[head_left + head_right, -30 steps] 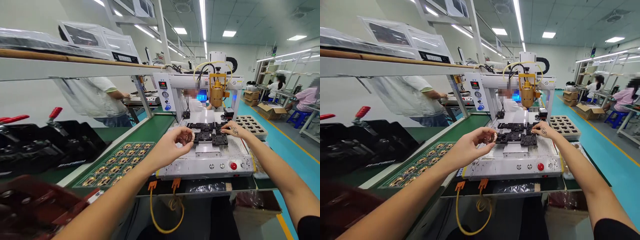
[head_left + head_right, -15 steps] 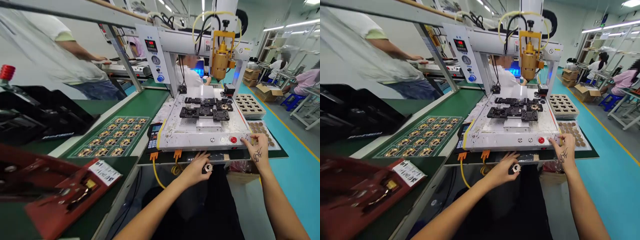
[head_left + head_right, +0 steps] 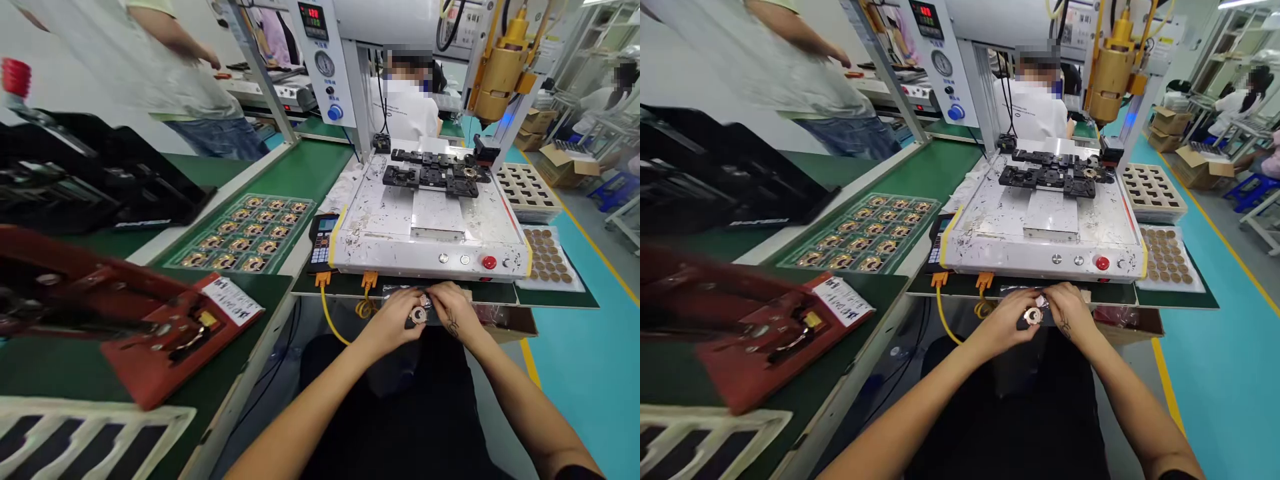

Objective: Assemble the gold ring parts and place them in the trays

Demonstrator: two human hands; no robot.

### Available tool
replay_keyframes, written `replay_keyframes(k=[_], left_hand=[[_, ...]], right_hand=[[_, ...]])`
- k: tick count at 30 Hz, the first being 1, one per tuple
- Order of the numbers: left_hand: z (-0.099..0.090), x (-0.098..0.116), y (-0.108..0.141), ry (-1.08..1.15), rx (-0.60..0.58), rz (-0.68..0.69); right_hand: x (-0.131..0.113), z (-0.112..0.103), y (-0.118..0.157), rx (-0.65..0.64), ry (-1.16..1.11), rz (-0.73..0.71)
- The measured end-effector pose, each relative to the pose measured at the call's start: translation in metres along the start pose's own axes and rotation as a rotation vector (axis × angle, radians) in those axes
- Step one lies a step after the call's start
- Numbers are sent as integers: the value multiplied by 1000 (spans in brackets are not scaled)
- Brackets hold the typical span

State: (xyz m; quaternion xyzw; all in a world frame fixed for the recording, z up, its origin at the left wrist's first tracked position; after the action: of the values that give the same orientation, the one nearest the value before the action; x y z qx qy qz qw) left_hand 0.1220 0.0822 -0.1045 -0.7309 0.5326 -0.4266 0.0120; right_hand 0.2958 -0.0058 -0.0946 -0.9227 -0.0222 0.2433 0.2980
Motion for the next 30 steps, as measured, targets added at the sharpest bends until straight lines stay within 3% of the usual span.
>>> replay_keyframes(k=[8, 19, 22, 24, 26, 28, 30], left_hand=[[-10, -16, 9, 41, -73, -6], [-24, -21, -3, 163, -264, -115], [-31, -21, -8, 190, -315, -145], [-36, -21, -11, 211, -345, -171], [-40, -21, -12, 239, -368, -215], [-41, -20, -12, 265, -379, -263], [-39, -20, -12, 271, -372, -284]], right_hand=[[-9, 10, 4, -2, 186, -88], [4, 30, 21, 118, 165, -349], [-4, 29, 31, 165, 137, -427], [-15, 17, 34, 211, 119, -441], [-21, -11, 30, 299, 117, -394], [-15, -52, 12, 428, 141, -272], [5, -99, -17, 536, 199, -82]])
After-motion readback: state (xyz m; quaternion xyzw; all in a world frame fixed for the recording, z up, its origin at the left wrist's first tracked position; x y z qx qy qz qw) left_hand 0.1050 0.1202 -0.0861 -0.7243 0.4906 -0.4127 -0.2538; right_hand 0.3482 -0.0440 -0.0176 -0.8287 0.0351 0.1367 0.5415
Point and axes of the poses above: each hand's wrist, its own y-axis away from the middle knuckle, its own z-axis out of the palm, x = y × z, the point moved 3 cm from there along -y, towards the middle knuckle, and after that the axes turned 8 degrees about x, right-handed, at the moved point
